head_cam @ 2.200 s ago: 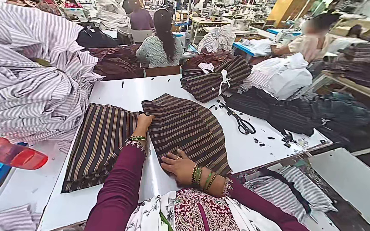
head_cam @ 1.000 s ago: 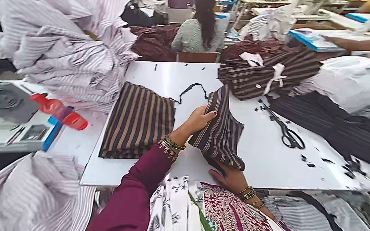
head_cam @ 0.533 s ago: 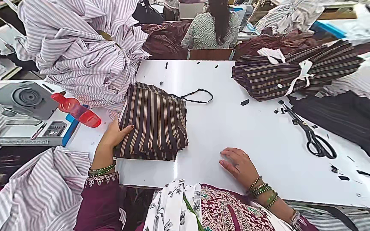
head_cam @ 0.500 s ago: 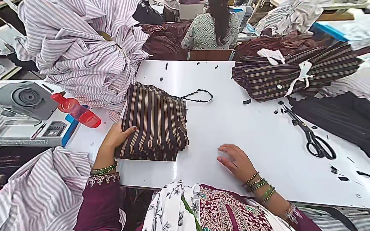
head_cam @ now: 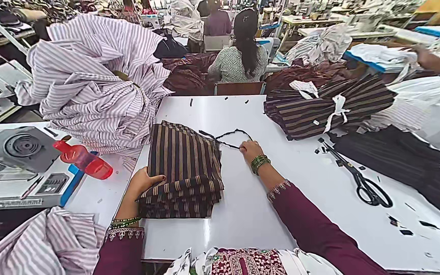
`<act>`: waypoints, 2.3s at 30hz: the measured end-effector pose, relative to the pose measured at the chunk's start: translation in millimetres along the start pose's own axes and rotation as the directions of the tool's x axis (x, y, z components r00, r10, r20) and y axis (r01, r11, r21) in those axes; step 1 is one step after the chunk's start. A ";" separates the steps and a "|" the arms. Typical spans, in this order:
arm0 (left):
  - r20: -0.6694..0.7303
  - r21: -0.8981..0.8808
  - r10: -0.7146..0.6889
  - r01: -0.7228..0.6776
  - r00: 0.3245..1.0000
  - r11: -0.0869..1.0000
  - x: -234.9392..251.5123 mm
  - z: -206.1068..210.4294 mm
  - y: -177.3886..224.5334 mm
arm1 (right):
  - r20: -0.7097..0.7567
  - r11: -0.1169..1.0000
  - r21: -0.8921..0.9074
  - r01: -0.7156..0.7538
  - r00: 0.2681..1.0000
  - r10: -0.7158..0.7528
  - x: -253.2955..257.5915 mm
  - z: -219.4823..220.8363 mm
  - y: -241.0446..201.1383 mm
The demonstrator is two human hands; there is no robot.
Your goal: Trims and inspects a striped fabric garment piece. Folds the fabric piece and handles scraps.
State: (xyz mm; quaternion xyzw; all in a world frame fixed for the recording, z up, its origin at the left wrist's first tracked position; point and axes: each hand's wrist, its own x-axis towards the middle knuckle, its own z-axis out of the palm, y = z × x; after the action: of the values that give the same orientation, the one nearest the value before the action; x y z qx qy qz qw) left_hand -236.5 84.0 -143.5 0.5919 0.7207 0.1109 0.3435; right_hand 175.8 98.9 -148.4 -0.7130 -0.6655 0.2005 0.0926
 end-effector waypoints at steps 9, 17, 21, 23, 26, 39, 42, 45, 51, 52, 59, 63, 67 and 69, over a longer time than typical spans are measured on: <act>-0.021 0.042 0.109 -0.108 0.994 0.993 22.2 15.1 20.3 | -0.336 0.969 0.231 -0.084 0.928 0.161 -107.9 -8.7 114.1; -0.362 0.178 0.316 -0.268 0.877 0.947 -32.7 11.1 134.7 | -0.529 0.929 0.318 0.188 0.849 0.010 -163.5 4.3 141.6; -0.115 0.240 0.822 -0.787 0.558 0.568 -108.3 140.5 198.0 | -0.620 0.815 0.174 0.553 0.704 -0.345 -192.5 21.3 140.0; 0.067 0.091 0.938 -0.938 0.341 0.334 -135.1 207.7 214.3 | -0.674 0.711 0.165 0.684 0.604 -0.425 -198.2 23.6 135.8; 0.014 0.005 0.982 -0.982 0.187 0.187 -149.9 257.8 221.3 | -0.681 0.586 0.354 0.728 0.631 -0.372 -203.8 11.1 142.2; -0.376 0.000 0.861 -0.929 0.343 0.370 -193.9 206.9 185.4 | -0.675 0.695 0.289 0.658 0.655 -0.339 -199.3 -66.2 229.9; -0.290 0.044 0.867 -0.899 0.407 0.436 -197.7 222.8 175.7 | -0.737 0.753 0.204 0.625 0.604 -0.302 -199.0 -89.9 230.8; -0.275 -0.088 0.852 -0.895 0.444 0.438 -207.4 251.3 173.3 | -0.830 0.750 0.208 0.628 0.520 -0.204 -199.4 -112.5 231.0; -0.038 -0.472 0.920 -0.819 0.390 0.327 -231.6 254.5 179.1 | -0.908 0.696 0.270 0.665 0.416 -0.046 -205.4 -139.2 228.9; -0.072 -0.459 0.915 -0.828 0.396 0.322 -235.6 240.4 174.3 | -0.920 0.696 0.249 0.673 0.390 -0.048 -206.0 -142.3 229.4; -0.214 -0.089 0.889 -0.914 0.405 0.395 -281.2 130.1 121.3 | -0.917 0.763 0.138 0.631 0.372 -0.142 -208.0 -142.3 226.7; -0.284 -0.135 0.859 -0.905 0.426 0.404 -287.4 116.0 103.7 | -0.909 0.783 0.141 0.606 0.393 -0.141 -204.5 -143.3 228.3; -0.338 -0.330 0.795 -0.854 0.504 0.402 -265.1 152.4 98.0 | -0.897 0.856 0.176 0.485 0.437 -0.063 -199.6 -147.0 232.4; -0.349 -0.517 0.700 -0.751 0.623 0.410 -253.5 185.0 93.3 | -0.887 0.890 0.212 0.404 0.462 0.002 -199.4 -151.1 240.9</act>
State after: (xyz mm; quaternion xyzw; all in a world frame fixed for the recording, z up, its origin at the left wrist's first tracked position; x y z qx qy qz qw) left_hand -32.0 -171.6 -135.2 0.6911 0.3253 0.5012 0.4066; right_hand 450.5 -100.8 -75.6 -0.5946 -0.5522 -0.0705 0.5801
